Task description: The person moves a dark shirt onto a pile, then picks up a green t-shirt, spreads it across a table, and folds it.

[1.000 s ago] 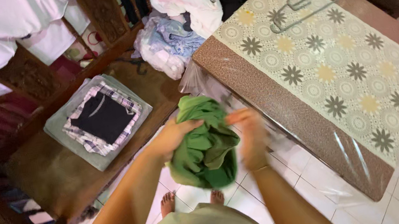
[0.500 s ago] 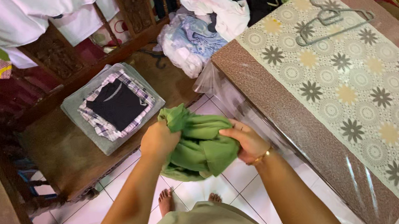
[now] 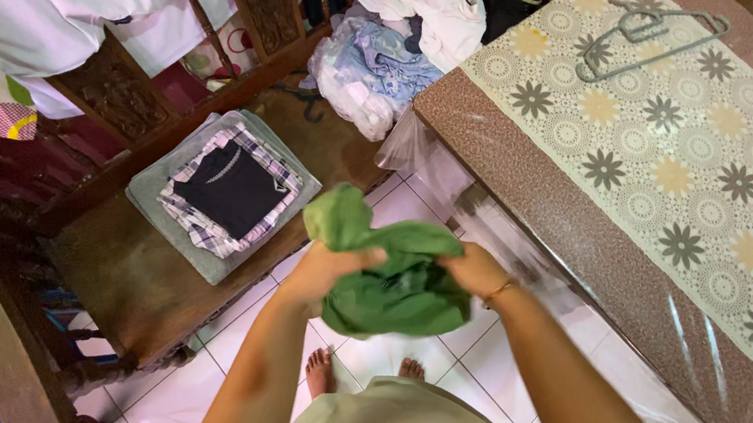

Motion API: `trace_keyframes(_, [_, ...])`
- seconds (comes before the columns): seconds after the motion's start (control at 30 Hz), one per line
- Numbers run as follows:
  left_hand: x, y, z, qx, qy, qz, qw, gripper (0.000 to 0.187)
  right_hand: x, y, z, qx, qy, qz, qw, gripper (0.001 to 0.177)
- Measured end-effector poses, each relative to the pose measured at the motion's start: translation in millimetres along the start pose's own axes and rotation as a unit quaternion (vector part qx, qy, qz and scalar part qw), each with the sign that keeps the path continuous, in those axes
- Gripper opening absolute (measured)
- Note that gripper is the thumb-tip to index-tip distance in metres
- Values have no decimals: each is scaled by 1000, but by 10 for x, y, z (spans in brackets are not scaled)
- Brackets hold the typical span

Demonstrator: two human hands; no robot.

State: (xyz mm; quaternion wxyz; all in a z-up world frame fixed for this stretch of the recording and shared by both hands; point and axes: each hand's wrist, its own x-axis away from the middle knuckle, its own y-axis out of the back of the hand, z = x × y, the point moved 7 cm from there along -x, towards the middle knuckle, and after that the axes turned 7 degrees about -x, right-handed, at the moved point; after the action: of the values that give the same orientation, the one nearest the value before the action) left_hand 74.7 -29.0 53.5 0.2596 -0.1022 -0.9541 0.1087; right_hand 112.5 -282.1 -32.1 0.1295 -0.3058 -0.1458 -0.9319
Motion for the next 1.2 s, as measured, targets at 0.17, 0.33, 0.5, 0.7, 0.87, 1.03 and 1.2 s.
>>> trace_keyframes(0.17, [-32,205,171,-381,15,-146,913,45,177,-221,188,-425,52,169,888,41])
trace_keyframes(0.33, [-75,330,334,-33,94,-123,987,42,323,-342,173,-558,-40,173,811,51])
trace_keyframes(0.5, [-41,283,324,305,69,-41,949,39,173,-178,96,-119,115,118,979,45])
trace_keyframes(0.7, [215,181,293,85,13,64,994,50,25,227,147,179,162,-153,958,35])
trace_keyframes(0.87, [228,373,292,-361,-49,-150,919,48,147,-200,69,-450,-13,202,870,51])
trace_keyframes(1.03, [103,592,636,-333,64,-204,918,39,504,-665,305,-366,-9,235,900,52])
trace_keyframes(1.2, [36,521,766,168,88,-88,978,40,544,-608,568,145,118,9,982,59])
